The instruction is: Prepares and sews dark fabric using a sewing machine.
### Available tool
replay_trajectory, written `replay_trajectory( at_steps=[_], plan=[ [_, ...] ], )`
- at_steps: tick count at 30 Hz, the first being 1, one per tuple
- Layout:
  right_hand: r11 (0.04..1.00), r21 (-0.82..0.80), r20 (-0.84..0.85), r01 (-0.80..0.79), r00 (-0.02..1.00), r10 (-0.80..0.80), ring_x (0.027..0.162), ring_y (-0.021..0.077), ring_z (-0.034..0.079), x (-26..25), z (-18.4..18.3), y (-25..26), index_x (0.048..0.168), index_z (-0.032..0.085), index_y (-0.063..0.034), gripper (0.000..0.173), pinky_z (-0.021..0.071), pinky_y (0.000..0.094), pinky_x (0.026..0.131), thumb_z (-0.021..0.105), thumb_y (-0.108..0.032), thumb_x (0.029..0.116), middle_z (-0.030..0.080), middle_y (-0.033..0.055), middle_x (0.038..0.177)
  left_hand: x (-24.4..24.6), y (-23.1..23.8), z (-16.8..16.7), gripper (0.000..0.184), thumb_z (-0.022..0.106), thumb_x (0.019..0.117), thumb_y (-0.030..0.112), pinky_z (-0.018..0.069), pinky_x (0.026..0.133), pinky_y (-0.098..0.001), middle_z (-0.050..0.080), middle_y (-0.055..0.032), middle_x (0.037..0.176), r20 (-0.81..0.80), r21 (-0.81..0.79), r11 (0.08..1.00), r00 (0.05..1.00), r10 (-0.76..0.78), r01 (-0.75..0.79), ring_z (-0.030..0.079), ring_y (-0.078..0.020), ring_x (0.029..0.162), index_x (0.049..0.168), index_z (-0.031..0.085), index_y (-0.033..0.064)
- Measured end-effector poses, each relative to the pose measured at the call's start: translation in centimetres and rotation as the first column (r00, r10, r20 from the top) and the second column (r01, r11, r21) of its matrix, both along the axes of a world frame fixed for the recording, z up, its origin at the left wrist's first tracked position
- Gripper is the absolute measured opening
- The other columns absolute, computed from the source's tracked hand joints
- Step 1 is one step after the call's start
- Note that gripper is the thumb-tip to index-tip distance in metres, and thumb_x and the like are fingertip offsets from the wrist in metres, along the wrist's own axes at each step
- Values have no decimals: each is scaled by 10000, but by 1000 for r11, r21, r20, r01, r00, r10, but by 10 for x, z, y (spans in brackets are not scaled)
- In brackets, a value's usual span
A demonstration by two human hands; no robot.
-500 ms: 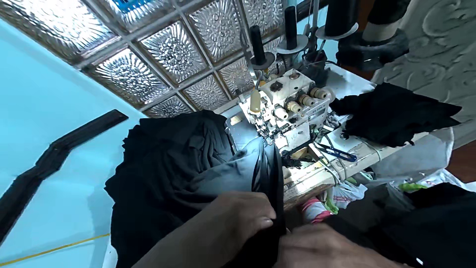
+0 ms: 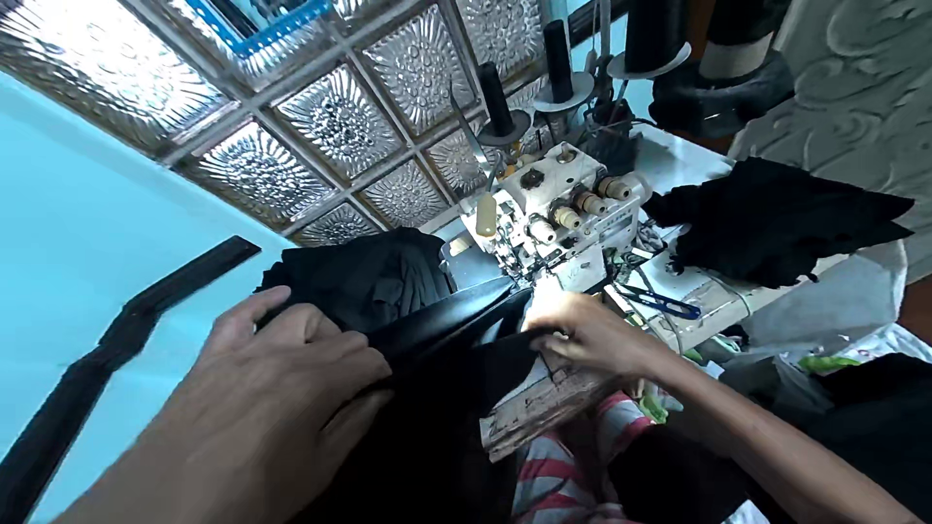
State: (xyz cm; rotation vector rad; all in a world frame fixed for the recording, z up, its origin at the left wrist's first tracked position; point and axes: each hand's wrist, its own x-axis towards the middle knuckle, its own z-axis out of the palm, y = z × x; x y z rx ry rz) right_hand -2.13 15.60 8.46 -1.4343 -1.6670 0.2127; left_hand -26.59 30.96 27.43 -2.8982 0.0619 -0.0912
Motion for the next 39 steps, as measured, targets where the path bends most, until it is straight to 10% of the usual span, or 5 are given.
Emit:
replay_trajectory(
  at_steps=[3,10,22,30,39],
  plan=[
    [989,71,49,129,990,-132,976,269,638,21,-21,22,936,775,-72,109,503,448,875,673,-102,910,695,93,955,-6,20,12,314,538,984,428,323,1105,-495,625,89,764,-70,-247,961,987,-142,120,603,-64,874,842,713,209],
    [933,254,-52,254,967,-249,992,233,646,13,-28,41,865,771,-83,105,515,392,875,720,-170,894,714,64,964,-24,72,0,202,626,993,346,370,1154,-395,679,108,873,120,-570,806,987,-108,158,629,-21,998,940,741,189],
    [977,207,-181,-55,979,94,761,59,641,0,5,30,973,709,5,128,518,211,720,634,-99,977,700,64,851,-15,62,-23,262,598,989,334,392,1100,-312,684,119,898,215,-502,864,962,166,-37,603,19,1018,899,734,130],
    [978,-69,77,-197,976,202,937,324,692,10,1,-33,1106,717,-26,246,511,514,921,510,-31,974,725,149,947,20,36,-51,233,652,933,422,417,1041,-322,653,163,771,264,-392,915,964,13,95,598,39,847,827,738,232],
    [988,13,9,-151,989,151,899,190,716,8,-7,-46,1014,745,-40,162,504,371,990,603,-74,943,755,80,888,44,21,-68,246,558,981,350,389,1047,-425,622,117,760,250,-319,937,966,-62,143,588,-46,839,877,729,206]
  ],
)
